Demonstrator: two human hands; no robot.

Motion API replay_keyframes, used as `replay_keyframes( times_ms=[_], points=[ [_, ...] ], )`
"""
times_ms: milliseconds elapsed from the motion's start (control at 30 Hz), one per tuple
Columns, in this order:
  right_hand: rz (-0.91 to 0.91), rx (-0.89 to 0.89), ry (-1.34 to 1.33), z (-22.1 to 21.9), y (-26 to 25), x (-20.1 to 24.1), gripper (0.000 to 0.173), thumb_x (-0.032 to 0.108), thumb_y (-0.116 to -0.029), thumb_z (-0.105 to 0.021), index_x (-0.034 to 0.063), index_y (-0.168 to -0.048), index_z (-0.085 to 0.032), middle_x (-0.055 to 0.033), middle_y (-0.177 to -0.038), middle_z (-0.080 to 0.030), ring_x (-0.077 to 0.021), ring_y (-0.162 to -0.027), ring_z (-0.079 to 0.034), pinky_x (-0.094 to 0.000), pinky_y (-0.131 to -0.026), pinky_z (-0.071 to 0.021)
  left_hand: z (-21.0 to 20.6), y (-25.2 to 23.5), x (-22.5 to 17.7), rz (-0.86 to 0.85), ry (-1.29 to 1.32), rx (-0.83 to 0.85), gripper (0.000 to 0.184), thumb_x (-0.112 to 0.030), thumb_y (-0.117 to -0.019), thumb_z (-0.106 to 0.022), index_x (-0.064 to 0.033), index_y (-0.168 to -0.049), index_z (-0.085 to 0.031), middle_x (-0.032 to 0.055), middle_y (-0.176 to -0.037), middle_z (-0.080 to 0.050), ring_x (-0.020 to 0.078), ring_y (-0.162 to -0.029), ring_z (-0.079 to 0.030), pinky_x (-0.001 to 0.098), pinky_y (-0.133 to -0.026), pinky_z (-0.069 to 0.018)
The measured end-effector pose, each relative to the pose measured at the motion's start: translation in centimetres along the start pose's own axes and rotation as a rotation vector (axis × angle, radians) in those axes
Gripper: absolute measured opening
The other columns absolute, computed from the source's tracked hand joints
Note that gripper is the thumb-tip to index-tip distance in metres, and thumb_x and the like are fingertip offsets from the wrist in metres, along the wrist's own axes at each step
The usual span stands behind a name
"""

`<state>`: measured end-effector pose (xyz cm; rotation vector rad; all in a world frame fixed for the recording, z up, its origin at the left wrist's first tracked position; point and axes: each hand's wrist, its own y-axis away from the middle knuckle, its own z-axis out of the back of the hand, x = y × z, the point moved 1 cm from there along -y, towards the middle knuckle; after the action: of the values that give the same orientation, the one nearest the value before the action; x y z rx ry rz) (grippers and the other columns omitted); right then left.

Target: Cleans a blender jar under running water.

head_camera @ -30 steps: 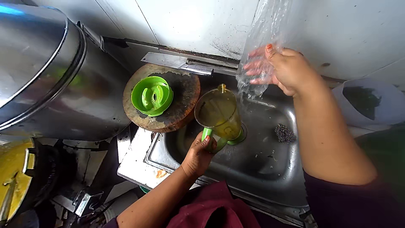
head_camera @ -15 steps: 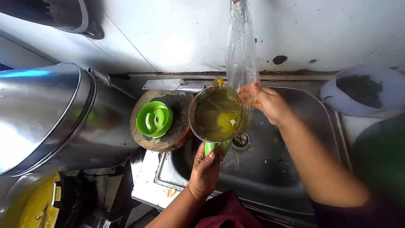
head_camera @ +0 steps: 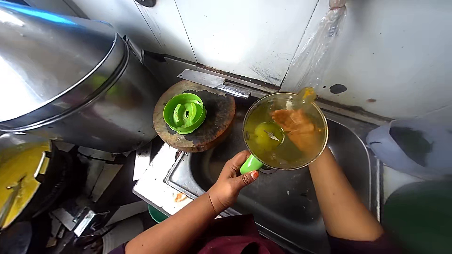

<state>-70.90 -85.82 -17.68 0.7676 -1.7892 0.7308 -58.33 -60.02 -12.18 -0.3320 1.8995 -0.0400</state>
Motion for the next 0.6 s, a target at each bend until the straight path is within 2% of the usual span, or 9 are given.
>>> replay_keyframes(
  times_ms=[100, 167, 300, 367, 400, 433, 500, 567, 600],
  points=[
    [-0.010, 0.184, 0.110, 0.3, -0.7, 1.8, 0.069, 0.060, -0.1083, -0.024, 0.0078, -0.133, -0.061, -0.0080, -0.131, -0.069, -0.0207, -0.123, -0.065, -0.0395, -0.107, -0.0531, 0.4, -1.1, -0.7, -0.012, -0.131, 0.063, 0.029, -0.032, -0.0983, -0.065, -0.0064, -0.112, -0.060, -0.0045, -0.100, -0.062, 0.0031, -0.088, -0.059, 0.0243, -0.079, -0.0520],
    [-0.014, 0.234, 0.036, -0.4, -1.6, 4.2, 0.072, 0.064, -0.1065, -0.026, 0.0074, -0.133, -0.063, -0.0080, -0.131, -0.070, -0.0204, -0.121, -0.066, -0.0378, -0.106, -0.0527, 0.9, -2.0, -1.2, -0.032, -0.266, 0.064, 0.033, -0.034, -0.0982, -0.064, -0.0029, -0.109, -0.062, -0.0028, -0.099, -0.062, 0.0021, -0.090, -0.060, 0.0230, -0.080, -0.0524],
    [-0.051, 0.435, -0.112, -0.9, -2.9, 7.2, 0.082, 0.064, -0.1058, -0.013, 0.0046, -0.140, -0.057, -0.0142, -0.142, -0.063, -0.0270, -0.138, -0.055, -0.0397, -0.118, -0.0437, 1.6, -3.6, -2.1, -0.082, -0.543, 0.089, 0.040, -0.037, -0.0974, -0.061, 0.0014, -0.106, -0.068, 0.0016, -0.097, -0.063, 0.0036, -0.096, -0.058, 0.0227, -0.088, -0.0484],
    [-0.135, 0.334, -0.050, -1.9, -3.0, 7.3, 0.081, 0.051, -0.1097, -0.005, -0.0041, -0.135, -0.059, -0.0186, -0.137, -0.065, -0.0266, -0.135, -0.058, -0.0370, -0.116, -0.0440, 1.8, -4.3, -2.3, -0.113, -0.603, 0.089, 0.037, -0.036, -0.0972, -0.061, 0.0004, -0.103, -0.068, 0.0018, -0.094, -0.062, 0.0053, -0.095, -0.056, 0.0236, -0.088, -0.0467],
    [-0.201, 0.203, 0.056, -3.0, -2.9, 7.5, 0.071, 0.034, -0.1119, -0.002, -0.0095, -0.129, -0.056, -0.0198, -0.129, -0.067, -0.0235, -0.127, -0.061, -0.0339, -0.111, -0.0453, 2.0, -4.6, -2.4, -0.125, -0.622, 0.085, 0.036, -0.035, -0.0966, -0.061, -0.0004, -0.100, -0.068, 0.0011, -0.092, -0.061, 0.0053, -0.094, -0.056, 0.0233, -0.087, -0.0464],
    [-0.242, 0.106, 0.157, -2.6, -3.3, 6.7, 0.056, 0.020, -0.1105, -0.013, -0.0080, -0.124, -0.059, -0.0157, -0.122, -0.070, -0.0195, -0.118, -0.066, -0.0328, -0.106, -0.0504, 2.1, -5.0, -2.5, -0.133, -0.632, 0.085, 0.035, -0.035, -0.0962, -0.062, -0.0011, -0.099, -0.067, 0.0006, -0.092, -0.061, 0.0053, -0.093, -0.056, 0.0232, -0.086, -0.0466],
    [-0.312, 0.003, 0.201, 0.4, -4.5, 3.8, 0.034, 0.018, -0.1086, -0.037, 0.0007, -0.119, -0.064, -0.0063, -0.110, -0.073, -0.0133, -0.103, -0.069, -0.0315, -0.095, -0.0565, 2.4, -5.6, -2.5, -0.128, -0.636, 0.080, 0.033, -0.035, -0.0954, -0.062, -0.0028, -0.098, -0.067, -0.0003, -0.091, -0.060, 0.0050, -0.092, -0.057, 0.0225, -0.084, -0.0473],
    [-0.411, -0.159, 0.083, 2.4, -5.4, 3.0, 0.025, 0.018, -0.1100, -0.040, 0.0056, -0.121, -0.060, -0.0016, -0.105, -0.070, -0.0103, -0.096, -0.068, -0.0275, -0.088, -0.0575, 2.6, -6.2, -2.2, -0.114, -0.636, 0.054, 0.030, -0.034, -0.0945, -0.063, -0.0039, -0.097, -0.066, -0.0009, -0.091, -0.059, 0.0049, -0.090, -0.056, 0.0219, -0.083, -0.0471],
    [-0.394, -0.154, 0.005, 3.8, -5.9, 2.8, 0.026, 0.015, -0.1093, -0.039, 0.0058, -0.123, -0.059, -0.0027, -0.107, -0.072, -0.0114, -0.097, -0.069, -0.0279, -0.088, -0.0586, 2.7, -6.4, -2.0, -0.111, -0.639, 0.044, 0.029, -0.033, -0.0943, -0.063, -0.0042, -0.096, -0.066, -0.0010, -0.090, -0.059, 0.0052, -0.089, -0.056, 0.0225, -0.082, -0.0468]
  ],
)
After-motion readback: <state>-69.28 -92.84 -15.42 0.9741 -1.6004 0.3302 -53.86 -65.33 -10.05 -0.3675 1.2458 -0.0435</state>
